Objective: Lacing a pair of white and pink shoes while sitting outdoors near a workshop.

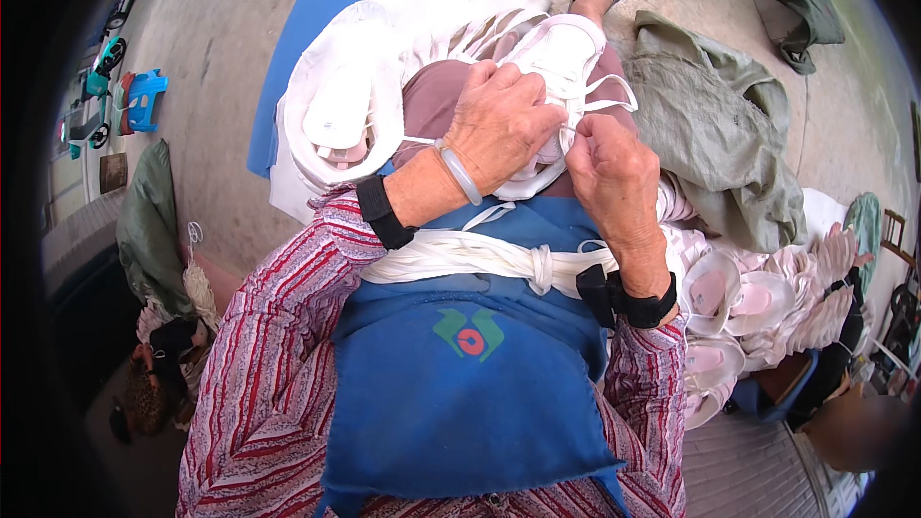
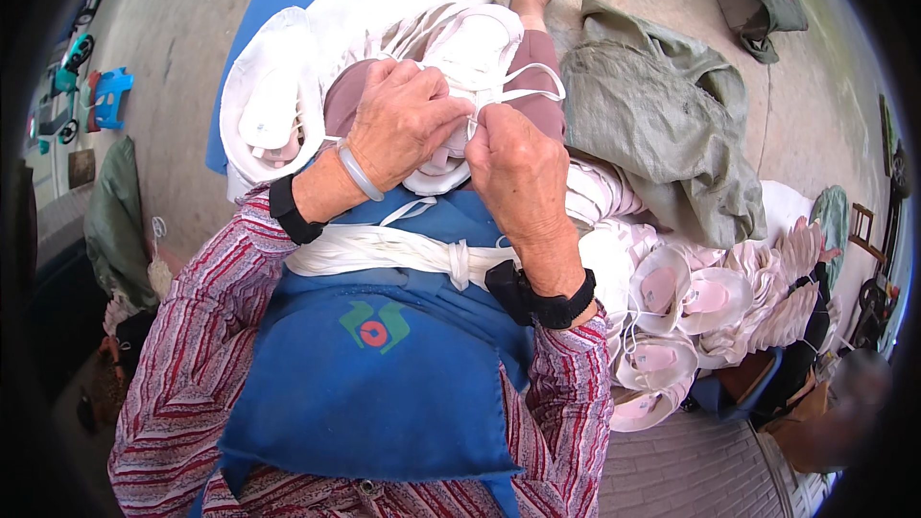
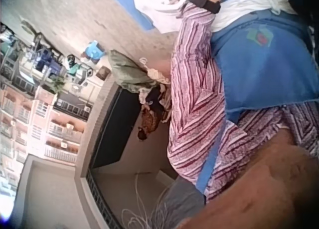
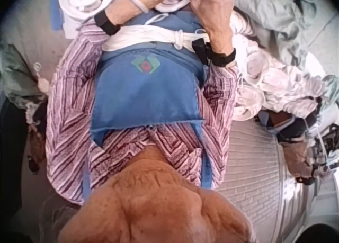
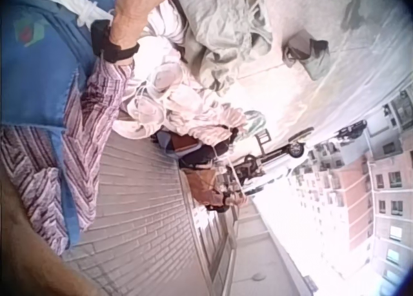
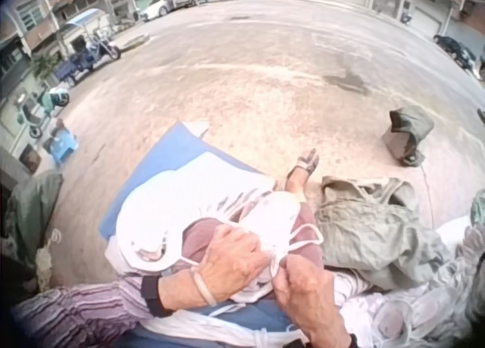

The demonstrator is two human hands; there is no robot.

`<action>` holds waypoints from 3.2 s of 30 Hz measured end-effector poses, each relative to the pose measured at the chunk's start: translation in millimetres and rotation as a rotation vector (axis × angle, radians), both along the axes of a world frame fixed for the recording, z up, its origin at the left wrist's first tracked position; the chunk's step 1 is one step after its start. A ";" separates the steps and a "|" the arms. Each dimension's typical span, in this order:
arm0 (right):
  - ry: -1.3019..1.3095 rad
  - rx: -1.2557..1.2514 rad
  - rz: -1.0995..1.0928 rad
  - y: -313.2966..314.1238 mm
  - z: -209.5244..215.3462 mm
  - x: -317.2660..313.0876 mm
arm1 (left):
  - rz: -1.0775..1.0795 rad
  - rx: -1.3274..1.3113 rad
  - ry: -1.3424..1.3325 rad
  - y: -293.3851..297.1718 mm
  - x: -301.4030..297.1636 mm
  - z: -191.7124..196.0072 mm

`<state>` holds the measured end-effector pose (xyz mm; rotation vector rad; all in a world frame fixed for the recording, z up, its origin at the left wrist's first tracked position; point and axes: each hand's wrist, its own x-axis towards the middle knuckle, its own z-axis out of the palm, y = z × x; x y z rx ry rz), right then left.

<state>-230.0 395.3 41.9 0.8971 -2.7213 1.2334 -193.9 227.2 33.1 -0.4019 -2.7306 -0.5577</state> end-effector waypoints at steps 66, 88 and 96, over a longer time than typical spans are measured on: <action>-0.825 -0.902 -0.155 17.7 28.3 -36.8 | 0.182 0.386 -0.345 -18.2 -6.4 -22.2; 0.047 0.431 0.159 -27.0 -4.0 -26.5 | 0.193 0.219 -0.333 -23.1 -3.4 -14.9; 0.059 0.508 0.142 -31.2 -2.9 -23.6 | 0.188 0.225 -0.284 -23.6 -2.7 -17.9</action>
